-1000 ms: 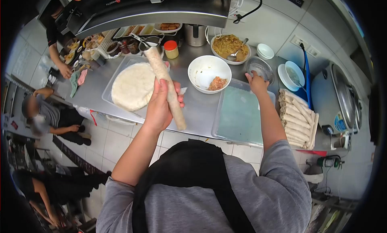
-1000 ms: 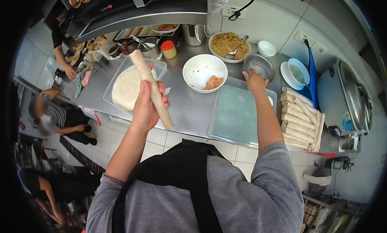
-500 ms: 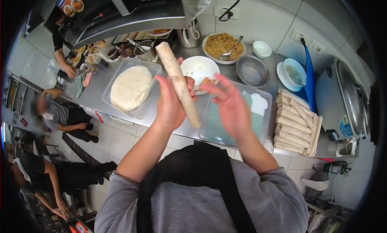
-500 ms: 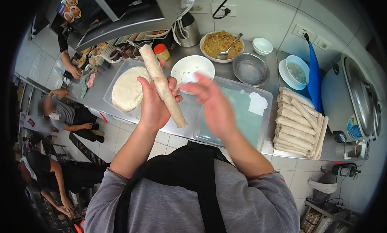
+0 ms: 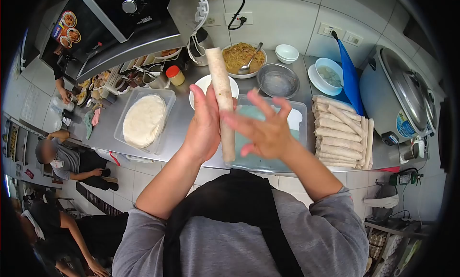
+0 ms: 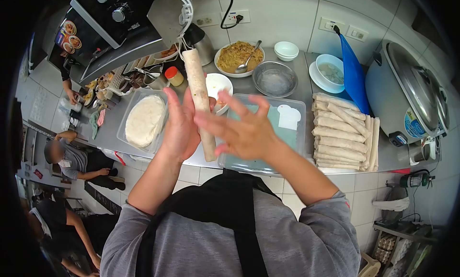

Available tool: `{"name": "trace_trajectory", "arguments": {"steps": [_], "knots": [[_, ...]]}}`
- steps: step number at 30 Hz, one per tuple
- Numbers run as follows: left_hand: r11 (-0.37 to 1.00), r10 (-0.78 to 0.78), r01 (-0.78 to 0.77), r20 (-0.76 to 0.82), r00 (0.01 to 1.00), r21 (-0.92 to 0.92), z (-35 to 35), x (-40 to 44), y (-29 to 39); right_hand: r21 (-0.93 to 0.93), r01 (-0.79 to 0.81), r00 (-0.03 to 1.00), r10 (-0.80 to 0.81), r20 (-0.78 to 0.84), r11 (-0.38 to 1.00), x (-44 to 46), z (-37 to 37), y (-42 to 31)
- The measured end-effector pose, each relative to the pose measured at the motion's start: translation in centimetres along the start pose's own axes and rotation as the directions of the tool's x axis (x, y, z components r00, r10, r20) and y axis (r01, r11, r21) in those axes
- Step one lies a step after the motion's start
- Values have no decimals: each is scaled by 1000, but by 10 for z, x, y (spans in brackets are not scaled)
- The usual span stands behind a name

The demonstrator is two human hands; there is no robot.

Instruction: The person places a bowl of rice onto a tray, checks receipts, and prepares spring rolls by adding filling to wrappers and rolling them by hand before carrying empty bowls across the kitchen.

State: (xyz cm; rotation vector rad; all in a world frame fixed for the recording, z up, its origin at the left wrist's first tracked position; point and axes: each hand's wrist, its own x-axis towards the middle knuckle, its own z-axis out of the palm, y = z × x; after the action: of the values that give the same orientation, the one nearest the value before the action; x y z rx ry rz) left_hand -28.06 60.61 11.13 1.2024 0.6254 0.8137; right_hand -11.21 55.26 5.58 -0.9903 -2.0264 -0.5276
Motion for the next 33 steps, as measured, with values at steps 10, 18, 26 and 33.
{"name": "trace_trajectory", "arguments": {"steps": [10,18,26,33], "knots": [[996,-72,67,100,992,54,21,3,3,85,120,985,-129,116,989,-20,-31,12],[996,31,-43,137,990,82,42,13,-18,-23,-78,996,77,-46,997,-68,-32,8],[747,47,-345,473,880,568,81,29,-101,878,-99,201,854,479,-469,-97,-26,-17],[638,-286,-257,533,796,726,94,32,-125,980,110,-75,982,176,-167,-130,-56,-3]]}}
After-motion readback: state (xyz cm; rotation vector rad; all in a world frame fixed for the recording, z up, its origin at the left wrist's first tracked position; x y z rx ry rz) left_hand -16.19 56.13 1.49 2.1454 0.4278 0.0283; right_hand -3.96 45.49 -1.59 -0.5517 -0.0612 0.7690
